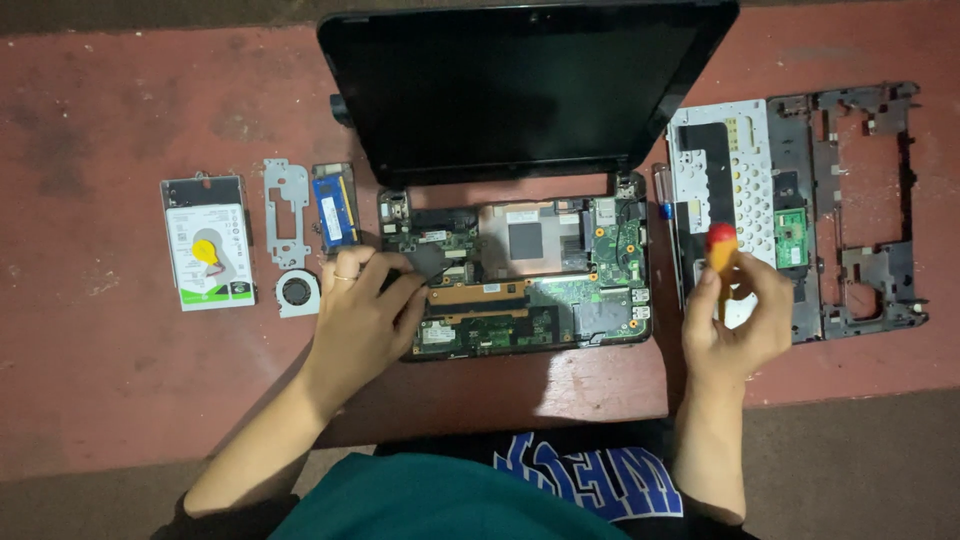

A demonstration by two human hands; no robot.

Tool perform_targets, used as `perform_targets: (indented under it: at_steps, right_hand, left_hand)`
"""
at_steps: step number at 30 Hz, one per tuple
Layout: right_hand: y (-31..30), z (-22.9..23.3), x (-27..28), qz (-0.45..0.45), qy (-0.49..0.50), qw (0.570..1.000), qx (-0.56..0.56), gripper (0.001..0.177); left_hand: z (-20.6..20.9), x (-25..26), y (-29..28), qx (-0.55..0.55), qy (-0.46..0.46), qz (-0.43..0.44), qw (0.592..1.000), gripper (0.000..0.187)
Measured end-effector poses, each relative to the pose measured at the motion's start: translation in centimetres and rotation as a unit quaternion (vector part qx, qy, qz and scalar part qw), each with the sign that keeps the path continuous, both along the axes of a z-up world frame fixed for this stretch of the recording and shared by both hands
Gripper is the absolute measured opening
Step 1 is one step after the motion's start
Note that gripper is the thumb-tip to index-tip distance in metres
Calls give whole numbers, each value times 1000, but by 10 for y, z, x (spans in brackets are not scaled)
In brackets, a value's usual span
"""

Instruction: The person disassembles internal laptop components, removing the cooling fan and disconnecting ribbon cables using a screwdriver and their hands.

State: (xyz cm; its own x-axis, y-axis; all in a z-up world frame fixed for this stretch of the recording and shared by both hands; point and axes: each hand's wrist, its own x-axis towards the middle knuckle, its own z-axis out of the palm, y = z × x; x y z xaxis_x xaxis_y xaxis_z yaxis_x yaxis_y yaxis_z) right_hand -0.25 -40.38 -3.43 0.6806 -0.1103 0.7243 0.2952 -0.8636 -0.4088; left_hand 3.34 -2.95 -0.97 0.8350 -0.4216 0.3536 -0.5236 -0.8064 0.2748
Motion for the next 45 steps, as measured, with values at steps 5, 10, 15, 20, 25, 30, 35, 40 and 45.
perform_targets:
  at_steps: [5, 10, 15, 20, 25, 30, 35, 40, 45]
  right_hand:
    - [6, 6, 4, -19, -121, 991, 58, 38]
    - [12, 15, -10, -29, -97, 983, 152, 69]
    - [-17, -23, -22, 69, -127, 957, 253, 98]
    - [5, 4, -23, 131, -49, 954, 264, 65]
    - [66, 41, -18, 129, -11, 978, 161, 62]
    - [140, 52, -2, 425, 41, 865, 262, 74]
    - [164, 39, -3, 447, 58, 880, 153, 83]
    - [156, 32, -5, 482, 55, 855, 184, 77]
    - [160, 34, -5, 455, 41, 879, 138, 73]
  left_hand:
    - [2, 1, 2, 9, 30, -42, 999, 12]
    - [2, 1, 5, 18, 21, -55, 998, 13]
    - [4, 2, 14, 15, 20, -65, 998, 18]
    - [8, 5, 20, 30, 22, -108, 993, 48]
    - [12, 10, 25, -4, -11, -175, 984, 25]
    - [10, 6, 27, -17, 16, -215, 976, 18]
    - [13, 4, 29, -28, 53, -202, 977, 31]
    - [6, 1, 29, -22, 70, -203, 976, 36]
    - [5, 3, 29, -30, 59, -210, 975, 33]
